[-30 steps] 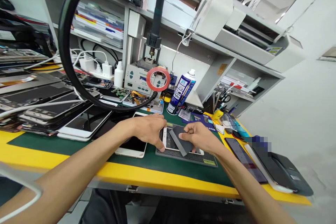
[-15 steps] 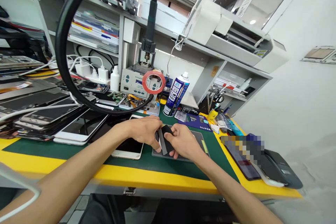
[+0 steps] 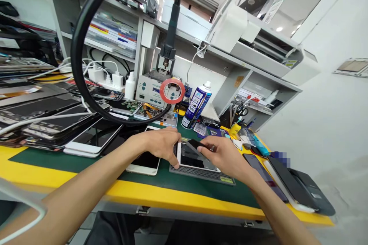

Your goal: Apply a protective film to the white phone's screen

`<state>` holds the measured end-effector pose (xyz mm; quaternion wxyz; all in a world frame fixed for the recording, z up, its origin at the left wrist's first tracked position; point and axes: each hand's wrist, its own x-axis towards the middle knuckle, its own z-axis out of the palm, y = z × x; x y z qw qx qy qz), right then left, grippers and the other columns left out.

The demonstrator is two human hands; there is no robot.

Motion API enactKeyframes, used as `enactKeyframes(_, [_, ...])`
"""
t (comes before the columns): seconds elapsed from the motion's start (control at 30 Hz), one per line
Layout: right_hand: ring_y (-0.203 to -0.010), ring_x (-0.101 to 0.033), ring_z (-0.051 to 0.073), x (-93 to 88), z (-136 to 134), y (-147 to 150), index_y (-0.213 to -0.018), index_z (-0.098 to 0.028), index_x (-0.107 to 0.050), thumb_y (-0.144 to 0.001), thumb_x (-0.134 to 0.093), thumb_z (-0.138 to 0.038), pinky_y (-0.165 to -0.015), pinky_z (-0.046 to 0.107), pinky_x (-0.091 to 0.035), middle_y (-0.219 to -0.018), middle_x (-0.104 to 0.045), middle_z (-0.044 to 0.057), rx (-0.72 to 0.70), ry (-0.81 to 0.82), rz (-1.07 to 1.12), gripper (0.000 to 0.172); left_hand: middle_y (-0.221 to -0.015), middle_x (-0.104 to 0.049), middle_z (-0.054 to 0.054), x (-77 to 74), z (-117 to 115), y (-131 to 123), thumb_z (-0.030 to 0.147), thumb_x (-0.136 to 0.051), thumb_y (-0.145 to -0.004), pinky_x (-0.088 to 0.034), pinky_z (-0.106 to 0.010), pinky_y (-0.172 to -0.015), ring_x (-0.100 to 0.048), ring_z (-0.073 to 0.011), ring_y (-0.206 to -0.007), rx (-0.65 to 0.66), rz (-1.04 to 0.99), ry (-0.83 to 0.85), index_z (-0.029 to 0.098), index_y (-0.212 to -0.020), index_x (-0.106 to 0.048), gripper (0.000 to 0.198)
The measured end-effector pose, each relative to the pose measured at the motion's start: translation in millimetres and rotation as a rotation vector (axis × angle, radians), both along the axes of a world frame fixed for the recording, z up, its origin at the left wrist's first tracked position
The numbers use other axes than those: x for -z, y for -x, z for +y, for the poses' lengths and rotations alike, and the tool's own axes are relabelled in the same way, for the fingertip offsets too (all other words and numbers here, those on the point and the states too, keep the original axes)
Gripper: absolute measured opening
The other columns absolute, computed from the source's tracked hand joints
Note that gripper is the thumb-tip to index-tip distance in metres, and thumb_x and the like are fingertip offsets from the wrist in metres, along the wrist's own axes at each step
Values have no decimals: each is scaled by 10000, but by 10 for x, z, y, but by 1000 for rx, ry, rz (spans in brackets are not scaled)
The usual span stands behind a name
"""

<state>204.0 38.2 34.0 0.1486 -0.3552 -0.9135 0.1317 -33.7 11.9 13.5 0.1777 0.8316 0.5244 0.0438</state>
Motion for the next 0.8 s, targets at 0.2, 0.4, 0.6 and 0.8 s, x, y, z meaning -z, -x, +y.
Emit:
enactKeyframes(0.2, [-856,-658,207,274,-272,-74,-1094,-198,-712,-934,-491,-84,-794,318,-482,-968,-760,66,-249,-392,-264,295,-1012,-643,-111,-6,-13,-12,657,-722,-597,-477,-324,-719,-596,-297,-961,25,-11,-34,162,-1017,-653,652])
enactKeyframes(0.4, [-858,-653,226,404,-230,13,-1170,-146,-668,-905,-500,-64,-770,347,-475,-1003,-753,99,-258,-549,-347,324,-1016,-624,-111,8,-1,-20,666,-705,-609,-475,-329,-740,-586,-307,-992,26,14,-39,166,-984,-641,628])
enactKeyframes(0.6, [-831,-629,240,362,-94,202,-1085,-140,-673,-868,-552,-74,-729,345,-432,-925,-740,77,-217,-541,-424,257,-1014,-620,-115,8,3,-28,660,-709,-597,-478,-332,-737,-583,-313,-994,20,25,-31,158,-1020,-620,662])
enactKeyframes(0.8, [-824,-630,239,331,-24,314,-1056,-145,-665,-888,-548,-90,-709,340,-418,-931,-734,76,-179,-528,-482,213,-1074,-618,-130,15,3,-7,704,-696,-577,-484,-352,-769,-584,-327,-1014,-6,2,-4,160,-1054,-611,728])
